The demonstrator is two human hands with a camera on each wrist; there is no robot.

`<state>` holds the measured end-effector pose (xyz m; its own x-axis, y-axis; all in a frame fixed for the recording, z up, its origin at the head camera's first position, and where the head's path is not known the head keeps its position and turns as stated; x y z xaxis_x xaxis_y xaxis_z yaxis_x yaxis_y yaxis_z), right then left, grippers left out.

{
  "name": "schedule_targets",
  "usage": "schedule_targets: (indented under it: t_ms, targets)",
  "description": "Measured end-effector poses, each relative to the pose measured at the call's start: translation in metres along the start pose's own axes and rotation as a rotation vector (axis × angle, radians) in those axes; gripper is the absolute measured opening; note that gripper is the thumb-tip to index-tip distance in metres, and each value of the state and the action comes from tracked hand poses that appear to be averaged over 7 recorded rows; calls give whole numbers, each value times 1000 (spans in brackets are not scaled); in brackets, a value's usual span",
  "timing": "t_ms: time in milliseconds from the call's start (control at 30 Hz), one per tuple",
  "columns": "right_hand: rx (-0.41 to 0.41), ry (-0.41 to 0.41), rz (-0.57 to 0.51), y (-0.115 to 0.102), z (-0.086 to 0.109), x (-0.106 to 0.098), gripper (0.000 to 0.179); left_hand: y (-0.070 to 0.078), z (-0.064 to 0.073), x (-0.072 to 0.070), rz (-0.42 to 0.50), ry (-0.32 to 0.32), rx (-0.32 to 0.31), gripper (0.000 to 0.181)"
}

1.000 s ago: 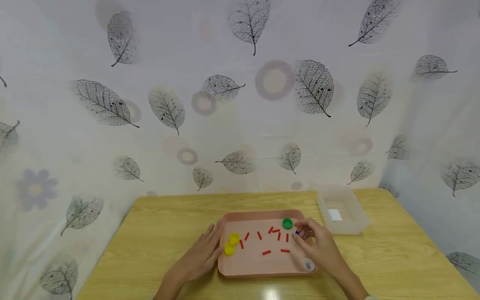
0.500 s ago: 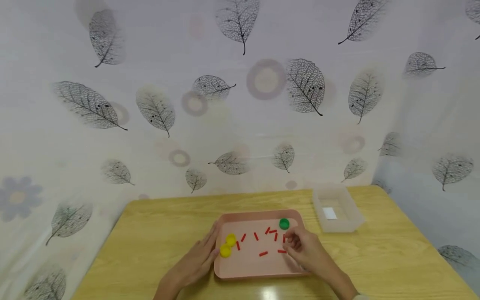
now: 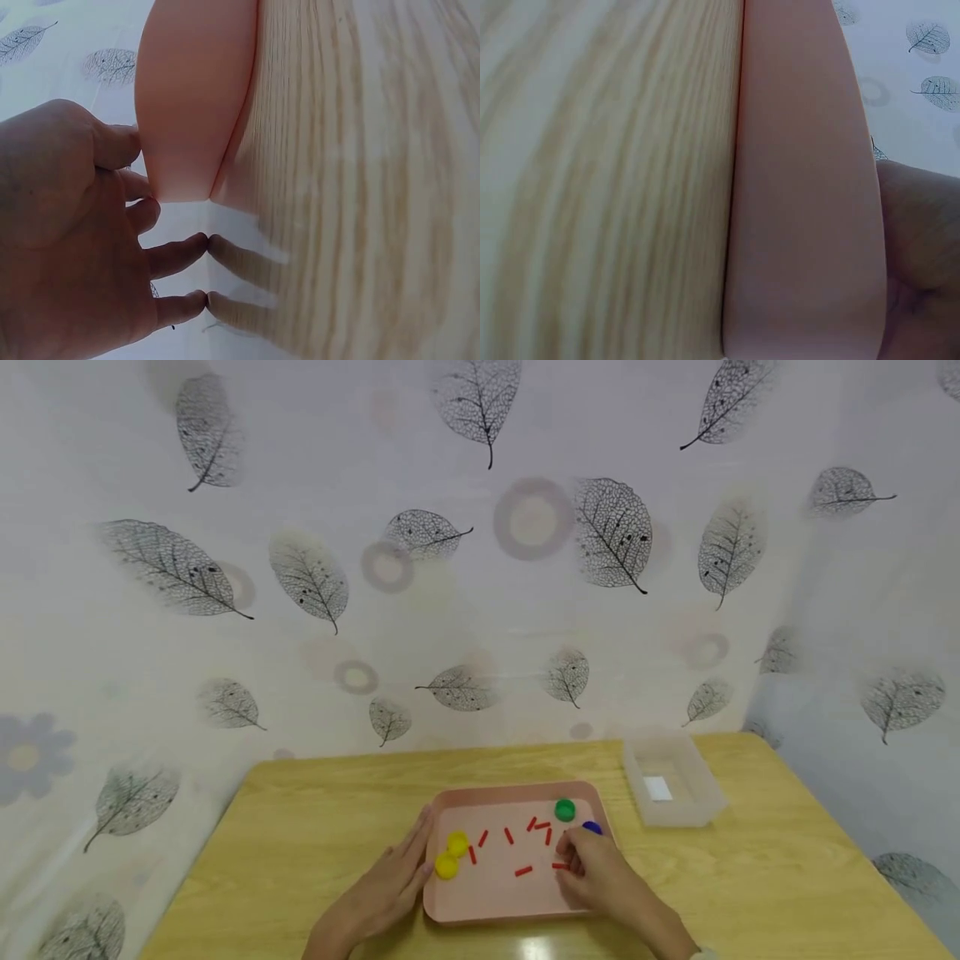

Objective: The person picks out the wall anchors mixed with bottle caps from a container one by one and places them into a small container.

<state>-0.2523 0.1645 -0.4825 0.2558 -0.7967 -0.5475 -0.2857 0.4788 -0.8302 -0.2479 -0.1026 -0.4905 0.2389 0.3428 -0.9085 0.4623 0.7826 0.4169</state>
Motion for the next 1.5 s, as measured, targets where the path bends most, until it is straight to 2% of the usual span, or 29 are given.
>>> schedule_targets:
  t_ms: [200, 367, 600, 767, 867, 1033, 1200, 1367, 1500]
  targets:
    - [42, 3, 33, 5, 1, 5, 20, -2, 1, 4, 13, -10, 5, 64]
    - [36, 0, 45, 6, 3, 7, 17, -4, 2, 7, 10, -30, -8, 66]
    - [31, -11, 49, 8, 2, 5, 15, 4, -1, 1, -50, 40, 30, 63]
    - [48, -35, 33, 11, 2, 4, 12, 3, -4, 3, -74, 23, -29, 63]
    - [22, -33, 44, 11, 1, 3, 12, 0, -5, 4, -75, 19, -66, 63]
    - [3, -30, 60, 11, -2, 2, 13, -2, -6, 5, -65, 27, -68, 62]
    - [0, -2, 25, 11, -4, 0, 10, -2, -7, 4, -45, 21, -70, 62]
    - [-68, 37, -22, 6, 0, -1, 13, -1, -4, 6, -35, -1, -70, 63]
    - [-142, 99, -14, -1, 2, -6, 17, 0, -3, 6, -27, 0, -69, 62]
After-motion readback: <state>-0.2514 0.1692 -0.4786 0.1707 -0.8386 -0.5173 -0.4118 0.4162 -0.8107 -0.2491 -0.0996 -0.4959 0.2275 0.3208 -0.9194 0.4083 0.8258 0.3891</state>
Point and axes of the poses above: each hand's wrist, its own z-axis away from the middle knuckle, its own x-axis out of the palm, y = z × x, the point moved 9 cm from there along -z, towards the middle knuckle, and after that the axes turned 11 degrees about -z, right-handed, at the moved point
